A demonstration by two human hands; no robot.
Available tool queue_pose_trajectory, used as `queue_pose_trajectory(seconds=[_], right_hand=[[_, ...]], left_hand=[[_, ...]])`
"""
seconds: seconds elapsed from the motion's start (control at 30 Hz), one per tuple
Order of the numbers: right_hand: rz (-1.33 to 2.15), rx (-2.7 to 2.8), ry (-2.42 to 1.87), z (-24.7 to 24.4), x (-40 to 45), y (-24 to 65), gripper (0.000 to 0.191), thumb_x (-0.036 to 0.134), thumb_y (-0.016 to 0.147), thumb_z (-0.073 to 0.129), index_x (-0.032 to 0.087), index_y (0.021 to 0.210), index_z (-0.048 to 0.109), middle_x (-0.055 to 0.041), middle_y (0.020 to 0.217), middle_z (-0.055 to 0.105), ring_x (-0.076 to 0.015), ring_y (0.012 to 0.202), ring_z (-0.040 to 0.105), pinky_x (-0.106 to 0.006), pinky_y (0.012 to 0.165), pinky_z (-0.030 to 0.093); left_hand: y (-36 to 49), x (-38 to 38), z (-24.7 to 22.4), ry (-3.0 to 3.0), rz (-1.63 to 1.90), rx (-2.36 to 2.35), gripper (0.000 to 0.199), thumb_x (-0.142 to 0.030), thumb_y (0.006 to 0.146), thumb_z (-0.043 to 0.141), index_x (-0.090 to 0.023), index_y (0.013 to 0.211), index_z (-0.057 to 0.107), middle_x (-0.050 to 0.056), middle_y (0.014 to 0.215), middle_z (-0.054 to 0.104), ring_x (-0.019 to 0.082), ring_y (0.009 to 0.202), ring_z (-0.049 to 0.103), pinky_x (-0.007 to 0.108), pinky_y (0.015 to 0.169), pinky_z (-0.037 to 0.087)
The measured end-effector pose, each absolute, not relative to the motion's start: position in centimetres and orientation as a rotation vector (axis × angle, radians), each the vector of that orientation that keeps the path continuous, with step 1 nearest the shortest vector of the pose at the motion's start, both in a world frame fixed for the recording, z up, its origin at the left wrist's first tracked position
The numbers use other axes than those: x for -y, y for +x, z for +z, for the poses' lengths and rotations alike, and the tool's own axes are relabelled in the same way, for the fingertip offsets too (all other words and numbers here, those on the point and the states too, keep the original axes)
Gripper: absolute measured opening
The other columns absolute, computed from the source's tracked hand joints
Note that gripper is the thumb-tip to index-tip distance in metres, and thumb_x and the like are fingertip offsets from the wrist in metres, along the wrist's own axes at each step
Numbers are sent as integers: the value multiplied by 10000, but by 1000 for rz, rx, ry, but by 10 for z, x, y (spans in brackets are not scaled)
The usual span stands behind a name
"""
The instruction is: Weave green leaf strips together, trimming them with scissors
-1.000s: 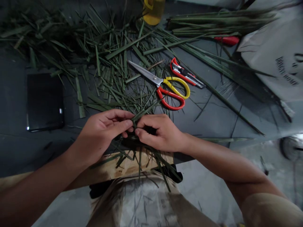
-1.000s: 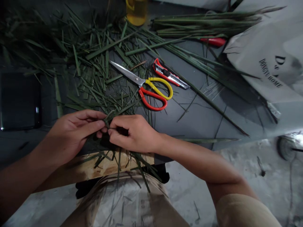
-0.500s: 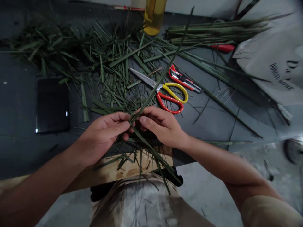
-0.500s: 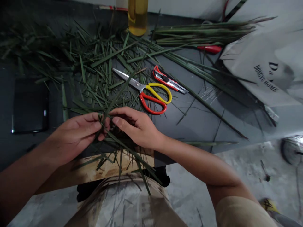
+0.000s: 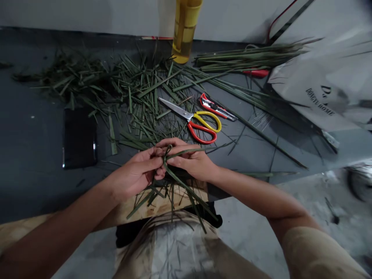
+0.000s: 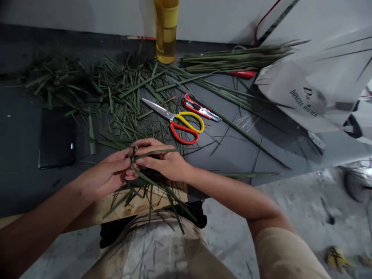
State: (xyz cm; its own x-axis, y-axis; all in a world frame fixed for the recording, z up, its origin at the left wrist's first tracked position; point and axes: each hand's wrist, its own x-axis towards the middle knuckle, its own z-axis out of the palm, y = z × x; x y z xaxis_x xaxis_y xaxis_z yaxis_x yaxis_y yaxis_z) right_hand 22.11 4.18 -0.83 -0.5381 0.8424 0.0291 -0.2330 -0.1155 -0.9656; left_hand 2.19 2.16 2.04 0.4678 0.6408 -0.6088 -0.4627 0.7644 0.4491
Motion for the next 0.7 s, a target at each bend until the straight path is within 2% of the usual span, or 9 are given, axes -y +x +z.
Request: queue_pose_trajectory(seconds=[0.17,0.23,0.33,0.43,0.47,0.57,0.63,0.7], right_hand=[[1841,1249,-772,-4,-39,217,164,402,870,842,243,902,820,-45,1145,736,-186,1235,660,-403,1133,536],[1843,1183,-781,-4,-36,214,183,416,846,858,244,871,802,-33,1098,731,-179,1193,671,-387,1089,562],[1880,1092,-818,-4,-34,210,246,435,827,867,222,839,744,-28,1148,710,-149,1041,691,-336,941,615],[1898,966,-848,1,-38,214,318,464,826,848,209,854,661,-30,1150,719,-121,870,676,-282,748,618],[1901,922,-862,4,-42,218,336,477,829,834,211,866,632,-29,1115,733,-114,812,665,-274,701,608],[1831,900,-927,13,-58,235,384,475,781,838,224,833,552,12,810,719,-102,663,628,-233,612,558],[1791,979,-989,19,-68,247,359,461,789,798,236,803,518,49,659,644,-86,517,532,-204,456,427],[1694,1133,-1053,22,-73,255,301,398,776,785,227,782,538,60,602,608,-75,473,487,-204,434,368]], left_hand=[[24,-21,21,240,690,-807,475,-251,612,1027,-145,931,691,-40,694,605,49,558,542,141,490,445],[26,-21,20,265,698,-802,495,-263,624,1023,-152,988,708,-44,705,616,52,563,557,141,492,456],[28,-20,18,316,709,-808,486,-298,659,1006,-166,1028,718,-39,736,656,66,586,600,156,522,499],[27,-19,18,412,653,-820,371,-321,712,970,-145,915,714,12,795,725,112,684,684,220,658,586],[26,-19,19,461,637,-834,338,-315,729,955,-140,895,719,35,829,747,134,740,710,248,719,605],[23,-20,21,663,697,-942,250,-290,772,904,-144,906,752,72,932,780,169,862,731,300,850,607],[21,-19,21,825,810,-1061,201,-302,819,856,-163,926,757,65,947,777,176,884,723,318,879,599],[19,-16,19,1025,945,-1182,150,-310,879,795,-198,968,752,58,991,765,191,932,714,342,911,592]])
